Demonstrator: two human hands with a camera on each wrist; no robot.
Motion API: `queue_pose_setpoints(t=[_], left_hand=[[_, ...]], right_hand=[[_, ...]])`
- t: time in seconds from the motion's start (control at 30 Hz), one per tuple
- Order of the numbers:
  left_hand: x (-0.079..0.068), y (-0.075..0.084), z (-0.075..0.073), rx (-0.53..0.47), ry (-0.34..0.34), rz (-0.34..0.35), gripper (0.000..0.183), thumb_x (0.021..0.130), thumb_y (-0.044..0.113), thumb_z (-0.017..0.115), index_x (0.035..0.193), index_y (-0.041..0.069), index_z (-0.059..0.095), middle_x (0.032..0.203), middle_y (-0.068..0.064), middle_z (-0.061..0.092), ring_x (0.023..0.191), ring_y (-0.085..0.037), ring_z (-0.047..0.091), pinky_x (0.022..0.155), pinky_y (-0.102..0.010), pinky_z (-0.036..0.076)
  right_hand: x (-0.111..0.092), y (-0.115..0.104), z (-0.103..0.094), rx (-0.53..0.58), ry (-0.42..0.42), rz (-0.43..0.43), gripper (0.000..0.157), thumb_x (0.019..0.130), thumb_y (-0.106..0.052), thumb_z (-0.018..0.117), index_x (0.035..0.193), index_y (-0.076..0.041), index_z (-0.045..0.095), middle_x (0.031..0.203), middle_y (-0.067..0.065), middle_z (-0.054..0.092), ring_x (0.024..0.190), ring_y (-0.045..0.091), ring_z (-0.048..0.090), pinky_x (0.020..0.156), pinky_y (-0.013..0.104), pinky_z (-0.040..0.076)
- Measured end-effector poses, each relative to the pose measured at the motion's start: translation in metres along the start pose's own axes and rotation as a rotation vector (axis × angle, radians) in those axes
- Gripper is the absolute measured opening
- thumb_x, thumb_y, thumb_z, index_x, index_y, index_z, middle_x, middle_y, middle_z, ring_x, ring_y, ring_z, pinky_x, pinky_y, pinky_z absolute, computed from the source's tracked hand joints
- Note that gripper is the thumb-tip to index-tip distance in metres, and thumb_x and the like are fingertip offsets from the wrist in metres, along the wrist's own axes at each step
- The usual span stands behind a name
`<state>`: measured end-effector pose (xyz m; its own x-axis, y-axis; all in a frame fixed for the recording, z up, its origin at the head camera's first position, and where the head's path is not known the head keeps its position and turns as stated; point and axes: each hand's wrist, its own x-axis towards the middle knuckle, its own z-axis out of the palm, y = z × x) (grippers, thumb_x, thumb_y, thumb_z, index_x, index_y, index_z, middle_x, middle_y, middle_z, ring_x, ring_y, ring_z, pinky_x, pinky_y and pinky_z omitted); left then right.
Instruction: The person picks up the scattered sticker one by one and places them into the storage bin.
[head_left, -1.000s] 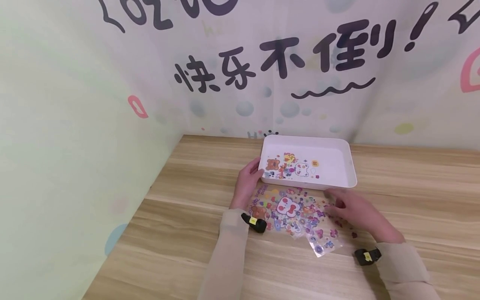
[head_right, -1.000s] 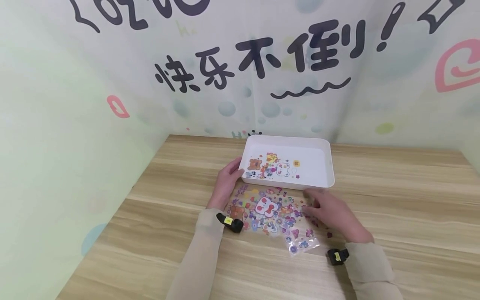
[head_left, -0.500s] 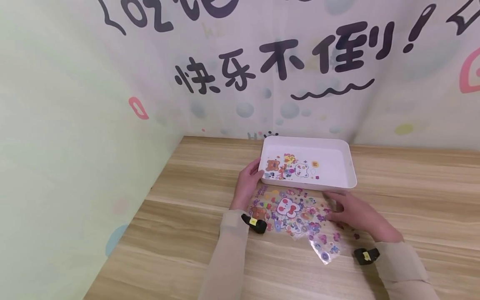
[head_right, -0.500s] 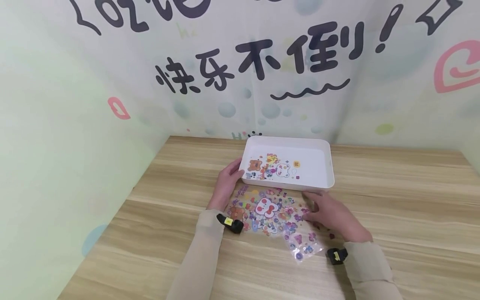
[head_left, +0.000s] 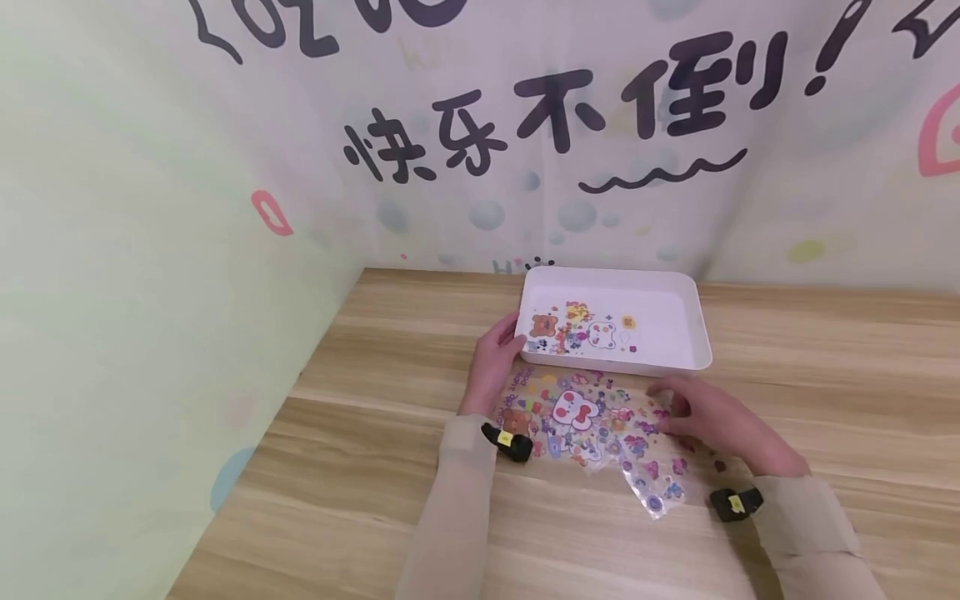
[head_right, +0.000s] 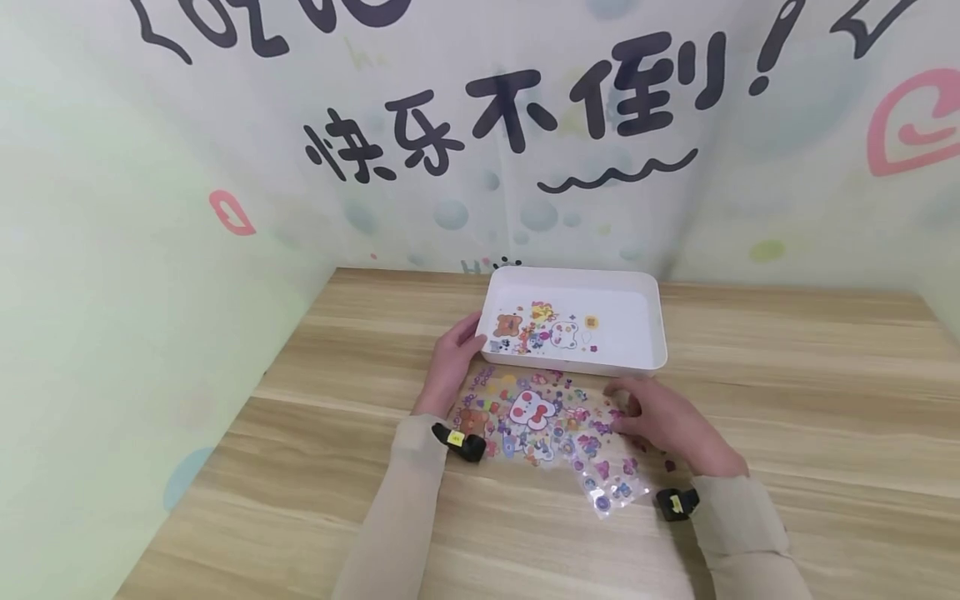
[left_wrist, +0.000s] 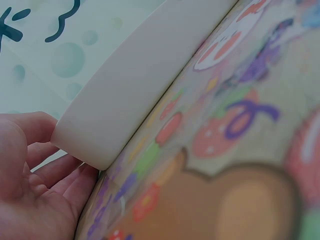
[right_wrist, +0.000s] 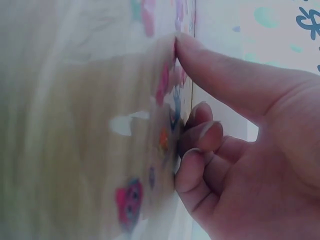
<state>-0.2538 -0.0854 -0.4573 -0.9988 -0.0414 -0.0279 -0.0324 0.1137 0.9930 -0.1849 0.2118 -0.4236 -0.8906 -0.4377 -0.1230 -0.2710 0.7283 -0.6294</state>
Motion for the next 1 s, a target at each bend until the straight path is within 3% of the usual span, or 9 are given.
queue_pose_setpoints(t=[0.4, 1.0], left_hand=[[-0.0012, 0.0039, 0.0, 0.012, 0.004, -0.009, 0.042, 0.09, 0.019, 0.051, 0.131, 0.027, 0.043, 0.131, 0.012, 0.044, 0.118, -0.006, 0.041, 0.094, -0.023, 0.039], [-0.0011, 0.0036, 0.0007, -0.012, 0.015, -0.016, 0.042, 0.089, 0.017, 0.052, 0.129, 0.027, 0.046, 0.131, 0.008, 0.045, 0.118, -0.006, 0.042, 0.094, -0.022, 0.039]], right_hand=[[0.0014, 0.0002, -0.0015, 0.018, -0.012, 0.035, 0.022, 0.08, -0.015, 0.066, 0.1, -0.01, 0.058, 0.08, 0.003, 0.053, 0.067, 0.017, 0.047, 0.055, 0.028, 0.043], [0.0002, 0.0026, -0.0013, -0.015, 0.006, 0.076, 0.021, 0.077, -0.022, 0.069, 0.093, -0.012, 0.058, 0.095, 0.012, 0.044, 0.079, 0.022, 0.044, 0.06, 0.027, 0.041]])
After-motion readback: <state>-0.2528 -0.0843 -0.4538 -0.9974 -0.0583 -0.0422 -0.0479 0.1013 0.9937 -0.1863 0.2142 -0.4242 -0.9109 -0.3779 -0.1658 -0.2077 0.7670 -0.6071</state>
